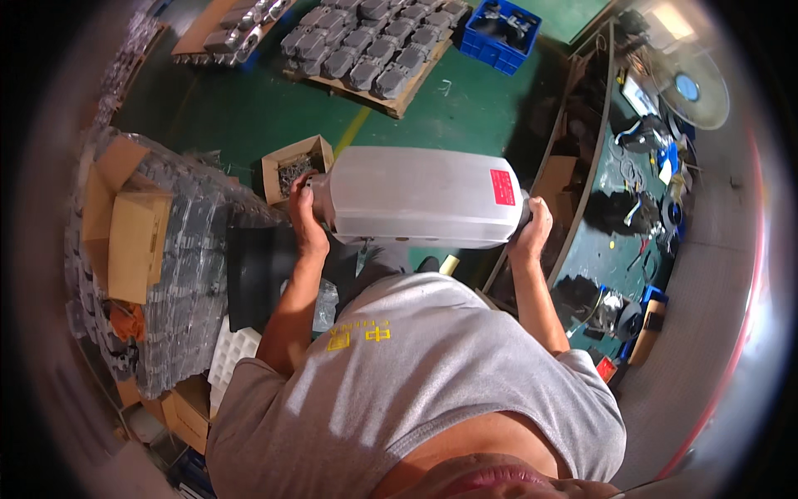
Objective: The person assembles a silver metal housing by fastening screws with a power drill, applying a red label, and inserting pins with a hammer. The person then uses pliers to adjust a wire and places the finished unit on a pallet with other similar units.
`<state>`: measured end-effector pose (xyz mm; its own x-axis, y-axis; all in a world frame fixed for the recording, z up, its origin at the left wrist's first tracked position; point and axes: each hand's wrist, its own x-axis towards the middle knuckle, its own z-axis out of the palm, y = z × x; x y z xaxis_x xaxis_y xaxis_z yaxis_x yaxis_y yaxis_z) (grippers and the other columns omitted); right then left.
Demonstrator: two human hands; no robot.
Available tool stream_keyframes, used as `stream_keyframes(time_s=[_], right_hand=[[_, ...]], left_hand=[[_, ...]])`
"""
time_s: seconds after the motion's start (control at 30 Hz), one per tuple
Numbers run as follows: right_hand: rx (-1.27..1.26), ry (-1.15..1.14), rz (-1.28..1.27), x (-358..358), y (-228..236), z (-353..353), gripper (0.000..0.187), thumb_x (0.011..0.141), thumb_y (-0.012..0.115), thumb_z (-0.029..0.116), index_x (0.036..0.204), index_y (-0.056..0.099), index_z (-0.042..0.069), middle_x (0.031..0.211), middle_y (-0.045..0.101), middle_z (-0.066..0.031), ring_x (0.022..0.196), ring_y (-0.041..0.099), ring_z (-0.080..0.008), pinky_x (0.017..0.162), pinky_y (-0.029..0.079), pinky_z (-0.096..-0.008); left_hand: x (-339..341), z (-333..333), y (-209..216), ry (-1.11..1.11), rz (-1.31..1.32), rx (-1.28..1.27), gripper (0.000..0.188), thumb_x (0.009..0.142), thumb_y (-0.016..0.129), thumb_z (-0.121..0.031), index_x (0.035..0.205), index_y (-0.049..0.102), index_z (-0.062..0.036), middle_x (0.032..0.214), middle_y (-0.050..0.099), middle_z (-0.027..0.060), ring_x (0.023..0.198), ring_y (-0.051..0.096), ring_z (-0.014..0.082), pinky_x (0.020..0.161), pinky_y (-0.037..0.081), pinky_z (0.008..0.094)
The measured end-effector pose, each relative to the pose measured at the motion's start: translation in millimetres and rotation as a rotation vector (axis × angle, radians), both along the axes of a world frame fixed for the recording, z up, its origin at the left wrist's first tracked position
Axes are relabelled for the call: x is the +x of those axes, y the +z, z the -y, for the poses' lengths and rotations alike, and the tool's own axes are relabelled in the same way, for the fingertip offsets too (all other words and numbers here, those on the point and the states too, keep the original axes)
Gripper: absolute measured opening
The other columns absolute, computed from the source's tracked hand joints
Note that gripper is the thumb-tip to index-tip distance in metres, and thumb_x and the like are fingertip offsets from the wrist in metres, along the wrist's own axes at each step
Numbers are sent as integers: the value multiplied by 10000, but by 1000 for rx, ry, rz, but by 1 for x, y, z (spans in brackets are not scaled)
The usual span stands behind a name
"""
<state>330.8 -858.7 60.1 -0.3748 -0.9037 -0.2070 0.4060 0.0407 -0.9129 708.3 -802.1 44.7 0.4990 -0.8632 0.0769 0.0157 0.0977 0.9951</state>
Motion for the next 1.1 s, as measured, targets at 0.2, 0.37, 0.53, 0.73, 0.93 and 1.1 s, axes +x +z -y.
stream_keyframes(time_s=[0.2, 0.37, 0.53, 0.73, 0.93, 1.1], right_hand=[[46, 79, -73, 52, -8, 111, 260, 916, 560, 128, 675, 466, 106, 676, 408, 40, 640, 397, -82, 593, 346, -296], [-8, 133, -108, 82, -29, 201, 230, 942, 541, 142, 719, 504, 96, 743, 456, 32, 728, 456, -96, 687, 393, -289], [38, 123, 120, 126, -24, 281, 245, 914, 547, 108, 682, 468, 99, 722, 435, 42, 708, 441, -82, 668, 391, -280], [142, 195, 168, 174, -44, 392, 172, 921, 567, 129, 759, 530, 84, 771, 518, 20, 728, 511, -116, 714, 449, -296], [250, 370, 134, 241, -77, 482, 176, 928, 568, 151, 873, 648, 4, 843, 621, -34, 781, 578, -158, 740, 485, -320], [365, 462, 118, 316, -114, 541, 204, 907, 582, 171, 873, 666, -12, 832, 628, -60, 769, 589, -183, 714, 497, -347]], left_hand=[[45, 82, -5, 116, -92, -72, 556, 936, 467, -413, 1296, 560, 0, 1258, 591, 126, 1192, 543, 250, 1065, 389, 393], [85, 159, 10, 118, 49, -111, 533, 948, 472, -378, 1321, 548, -5, 1291, 575, 125, 1211, 536, 246, 1072, 384, 381], [122, 234, 0, 101, -45, -142, 458, 972, 475, -312, 1289, 562, 7, 1248, 585, 106, 1178, 533, 211, 1067, 370, 346], [152, 309, 12, 180, 119, -40, 362, 1010, 464, -228, 1247, 583, 18, 1188, 600, 87, 1109, 540, 169, 1013, 396, 304], [194, 354, 0, 421, -69, 145, 356, 1029, 500, -253, 1250, 601, 6, 1195, 606, 78, 1105, 543, 165, 998, 407, 305], [266, 380, -38, 560, -65, 265, 363, 1033, 507, -257, 1254, 619, 8, 1178, 625, 96, 1078, 562, 169, 970, 431, 308]])
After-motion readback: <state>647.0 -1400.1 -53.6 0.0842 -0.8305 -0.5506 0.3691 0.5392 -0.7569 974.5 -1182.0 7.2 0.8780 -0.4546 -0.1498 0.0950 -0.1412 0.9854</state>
